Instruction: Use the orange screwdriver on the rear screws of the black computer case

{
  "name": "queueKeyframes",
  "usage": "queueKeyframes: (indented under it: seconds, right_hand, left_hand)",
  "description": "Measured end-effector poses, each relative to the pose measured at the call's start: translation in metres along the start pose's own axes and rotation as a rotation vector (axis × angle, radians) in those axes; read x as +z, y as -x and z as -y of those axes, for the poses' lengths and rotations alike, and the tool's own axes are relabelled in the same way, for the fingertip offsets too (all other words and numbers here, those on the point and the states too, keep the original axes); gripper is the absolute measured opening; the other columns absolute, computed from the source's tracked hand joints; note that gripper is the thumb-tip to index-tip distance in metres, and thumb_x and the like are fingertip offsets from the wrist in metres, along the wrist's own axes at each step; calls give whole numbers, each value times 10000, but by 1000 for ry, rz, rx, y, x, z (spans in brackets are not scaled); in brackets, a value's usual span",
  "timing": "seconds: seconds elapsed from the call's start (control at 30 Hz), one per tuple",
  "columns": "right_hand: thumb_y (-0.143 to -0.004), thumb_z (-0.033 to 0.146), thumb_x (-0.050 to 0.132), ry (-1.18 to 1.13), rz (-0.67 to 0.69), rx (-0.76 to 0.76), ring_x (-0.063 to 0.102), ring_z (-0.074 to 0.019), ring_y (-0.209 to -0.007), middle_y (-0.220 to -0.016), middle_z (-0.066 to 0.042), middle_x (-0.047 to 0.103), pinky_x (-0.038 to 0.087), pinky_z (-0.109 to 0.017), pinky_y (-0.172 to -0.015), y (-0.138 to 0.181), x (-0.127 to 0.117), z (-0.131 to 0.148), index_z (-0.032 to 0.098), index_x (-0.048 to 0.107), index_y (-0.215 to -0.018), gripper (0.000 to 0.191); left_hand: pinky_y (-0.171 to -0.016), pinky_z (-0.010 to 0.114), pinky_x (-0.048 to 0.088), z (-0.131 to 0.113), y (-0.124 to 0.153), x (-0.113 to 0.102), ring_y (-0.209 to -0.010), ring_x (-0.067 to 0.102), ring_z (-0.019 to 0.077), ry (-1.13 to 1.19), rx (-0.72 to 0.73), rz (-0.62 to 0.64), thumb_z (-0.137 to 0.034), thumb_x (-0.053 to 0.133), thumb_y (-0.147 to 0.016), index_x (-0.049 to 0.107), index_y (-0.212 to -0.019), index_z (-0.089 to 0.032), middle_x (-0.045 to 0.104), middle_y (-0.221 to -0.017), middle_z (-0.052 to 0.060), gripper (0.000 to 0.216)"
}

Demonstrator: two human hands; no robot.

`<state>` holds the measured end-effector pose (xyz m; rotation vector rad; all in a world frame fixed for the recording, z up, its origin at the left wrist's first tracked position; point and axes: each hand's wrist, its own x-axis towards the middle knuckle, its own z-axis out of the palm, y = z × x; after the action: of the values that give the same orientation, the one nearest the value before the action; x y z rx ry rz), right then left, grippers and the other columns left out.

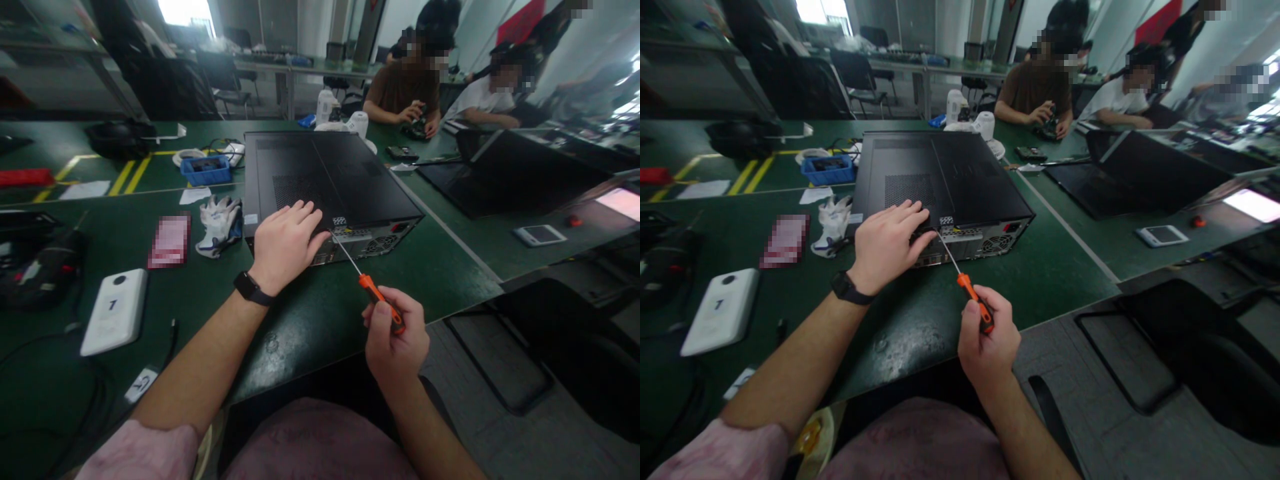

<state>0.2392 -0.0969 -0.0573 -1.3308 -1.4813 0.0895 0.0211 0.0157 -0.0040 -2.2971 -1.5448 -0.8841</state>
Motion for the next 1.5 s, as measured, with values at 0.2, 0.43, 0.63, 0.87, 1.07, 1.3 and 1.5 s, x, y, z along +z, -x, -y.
queueKeyframes:
  seconds: [0.2, 0.43, 0.63, 0.87, 1.07, 1.3, 1.5]
  right_hand:
    - [-996, 335, 696, 0, -9, -22, 793, -188, -716, -1024, -63, 831, 658, -328, -654, -2, -2, 2, 227, 719, -1247, 274]
    - [-994, 330, 708, 19, -18, -23, 770, -170, -640, -906, -20, 815, 640, -301, -623, -3, -2, 5, 230, 720, -1220, 248]
    - [-1080, 394, 631, -25, 20, 23, 749, -174, -587, -788, 16, 782, 623, -318, -613, 2, 0, 0, 236, 708, -1280, 266]
    - [-1005, 330, 695, -12, -21, -28, 803, -204, -761, -1005, -58, 815, 654, -338, -672, 0, -1, 2, 230, 710, -1256, 270]
    - [-1012, 308, 684, 52, -49, -91, 816, -207, -766, -989, -52, 832, 662, -333, -694, -5, -2, 7, 234, 744, -1194, 206]
    - [-1073, 339, 622, 10, 5, 10, 750, -165, -578, -821, -3, 807, 619, -294, -588, -2, -1, 7, 227, 749, -1220, 224]
    - [-991, 288, 679, 41, 3, -99, 834, -219, -801, -1023, -62, 840, 688, -348, -718, -6, -3, 12, 237, 734, -1210, 231]
  left_hand:
    - [-1229, 523, 551, 0, 1, 1, -1461, 695, 340, -2, 13, -6, -373, 632, -1113, 761, -1389, -167, 756, -1521, 162, 368]
    - [-1225, 519, 556, 1, 1, 1, -1455, 700, 340, -10, 9, -4, -392, 634, -1115, 762, -1389, -166, 754, -1523, 162, 378]
    - [-1220, 525, 560, 0, 0, 0, -1447, 705, 344, -10, 16, -9, -379, 634, -1112, 763, -1383, -162, 756, -1517, 171, 370]
    - [-1231, 516, 549, -1, 0, 0, -1464, 694, 339, 2, 4, 0, -379, 632, -1112, 767, -1381, -171, 757, -1519, 165, 366]
    - [-1221, 496, 557, 0, 0, 0, -1451, 702, 336, -22, 19, -10, -379, 635, -1115, 762, -1384, -157, 754, -1525, 156, 371]
    - [-1229, 530, 551, 0, 0, 0, -1466, 692, 346, 3, 5, 8, -372, 632, -1112, 762, -1398, -176, 744, -1538, 162, 371]
    - [-1223, 525, 556, 0, 0, 0, -1453, 702, 345, -2, 6, 0, -373, 642, -1109, 771, -1377, -169, 755, -1521, 165, 361]
